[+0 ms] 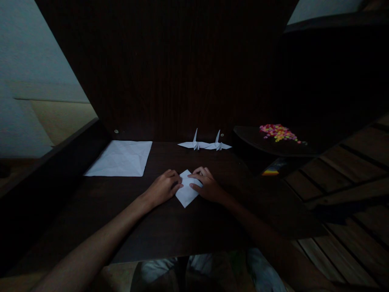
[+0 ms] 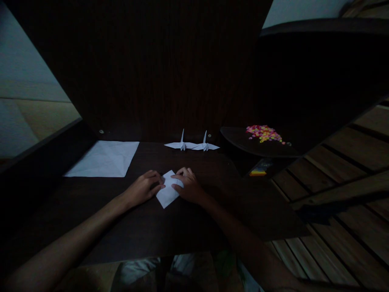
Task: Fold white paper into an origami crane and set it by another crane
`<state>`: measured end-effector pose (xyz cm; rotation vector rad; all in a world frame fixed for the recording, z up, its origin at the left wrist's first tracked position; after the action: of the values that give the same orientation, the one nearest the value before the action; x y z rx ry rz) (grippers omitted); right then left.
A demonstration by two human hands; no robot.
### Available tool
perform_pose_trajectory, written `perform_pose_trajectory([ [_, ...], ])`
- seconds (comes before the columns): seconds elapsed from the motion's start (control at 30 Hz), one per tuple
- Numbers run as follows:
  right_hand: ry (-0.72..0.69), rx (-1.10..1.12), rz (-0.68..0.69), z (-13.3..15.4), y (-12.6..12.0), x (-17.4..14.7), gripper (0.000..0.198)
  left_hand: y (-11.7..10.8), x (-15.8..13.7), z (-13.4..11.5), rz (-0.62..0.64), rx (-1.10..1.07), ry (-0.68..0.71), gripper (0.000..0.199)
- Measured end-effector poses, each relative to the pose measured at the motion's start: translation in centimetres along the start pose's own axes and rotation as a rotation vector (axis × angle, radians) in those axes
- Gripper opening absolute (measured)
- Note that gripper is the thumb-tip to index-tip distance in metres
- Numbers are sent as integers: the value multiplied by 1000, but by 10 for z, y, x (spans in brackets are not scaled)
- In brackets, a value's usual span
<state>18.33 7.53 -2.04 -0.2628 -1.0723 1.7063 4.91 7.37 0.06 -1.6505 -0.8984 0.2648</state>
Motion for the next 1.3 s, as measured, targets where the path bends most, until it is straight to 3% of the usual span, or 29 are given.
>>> perform_pose_trajectory([
  [0.3,-6,49,-5,9,-7,0,20,1,0,2,-15,18,-15,25],
  [0.53,-12,75,-1,13,-6,-4,25,3,0,2,19,65,44,19],
  [0.7,-138,73,34,23,-6,-5,7,-3,-1,-3,-4,100,131,19],
  [0.83,-240,54,42,37,-12,-7,30,-10,-2,-1,-44,84,119,20],
  [1.1,-271,-12,-7,39,-20,-11,64,-24,-3,-1,-130,-52,61,20],
  [1.3,-281,-24,-28,40,-25,-14,69,-26,-3,-3,-139,-119,51,20],
])
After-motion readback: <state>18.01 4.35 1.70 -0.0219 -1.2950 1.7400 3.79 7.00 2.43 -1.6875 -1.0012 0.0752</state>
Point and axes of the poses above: each hand's wrist, its own x-axis towards the middle knuckle, its own y-axis out of the palm, z = x × y, the point moved 8 cm from there along x, towards the middle knuckle, and after that the axes turned 6 degrees about x, right-handed, at the moved point
